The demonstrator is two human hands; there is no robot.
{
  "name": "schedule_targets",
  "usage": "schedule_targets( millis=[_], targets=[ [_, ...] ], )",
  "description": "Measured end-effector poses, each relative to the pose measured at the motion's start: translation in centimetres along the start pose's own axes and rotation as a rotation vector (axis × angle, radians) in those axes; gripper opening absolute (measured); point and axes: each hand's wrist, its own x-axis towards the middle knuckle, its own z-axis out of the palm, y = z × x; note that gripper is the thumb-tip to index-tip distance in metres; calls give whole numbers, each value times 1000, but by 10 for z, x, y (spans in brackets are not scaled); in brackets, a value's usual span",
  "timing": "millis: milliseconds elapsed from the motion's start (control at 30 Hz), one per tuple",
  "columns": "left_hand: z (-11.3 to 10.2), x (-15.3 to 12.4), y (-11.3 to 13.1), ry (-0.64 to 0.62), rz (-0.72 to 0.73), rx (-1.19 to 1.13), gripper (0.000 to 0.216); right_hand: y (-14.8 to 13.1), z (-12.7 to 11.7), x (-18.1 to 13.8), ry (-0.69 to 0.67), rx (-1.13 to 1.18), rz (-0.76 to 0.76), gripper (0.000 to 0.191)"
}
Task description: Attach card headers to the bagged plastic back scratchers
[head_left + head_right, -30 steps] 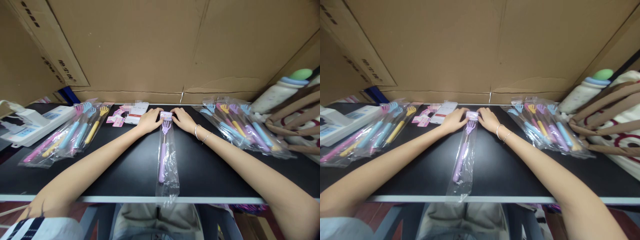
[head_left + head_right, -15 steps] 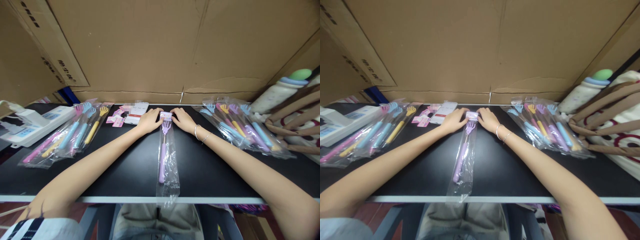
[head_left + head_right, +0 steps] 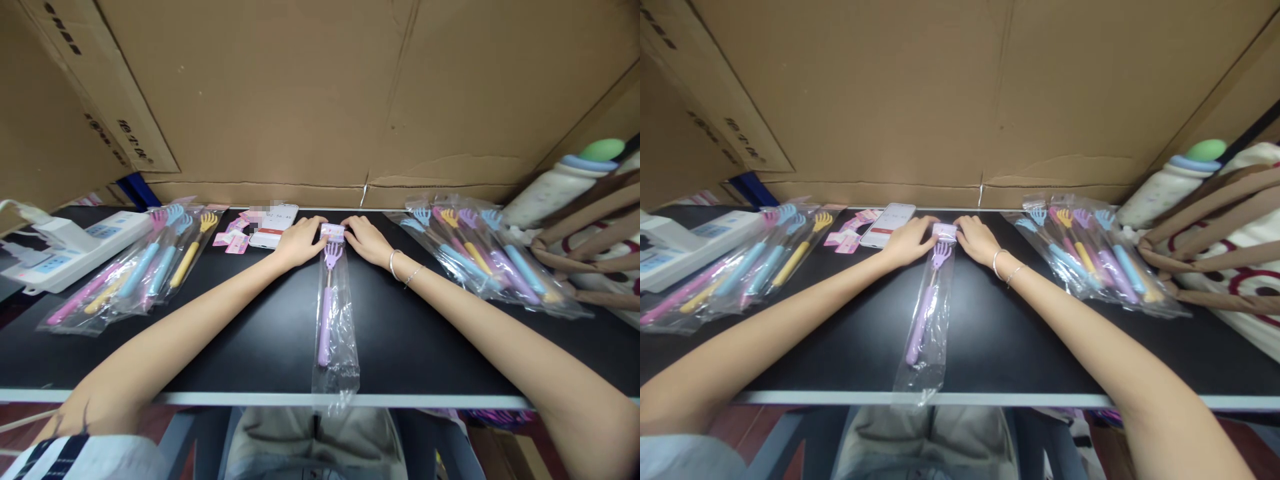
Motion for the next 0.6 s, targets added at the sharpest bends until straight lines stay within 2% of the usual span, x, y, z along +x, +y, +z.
schedule_targets(
  millis=[600],
  targets=[
    [0, 0, 0, -1, -5, -12, 38, -1, 0, -1, -7, -29, 10, 22]
  ],
)
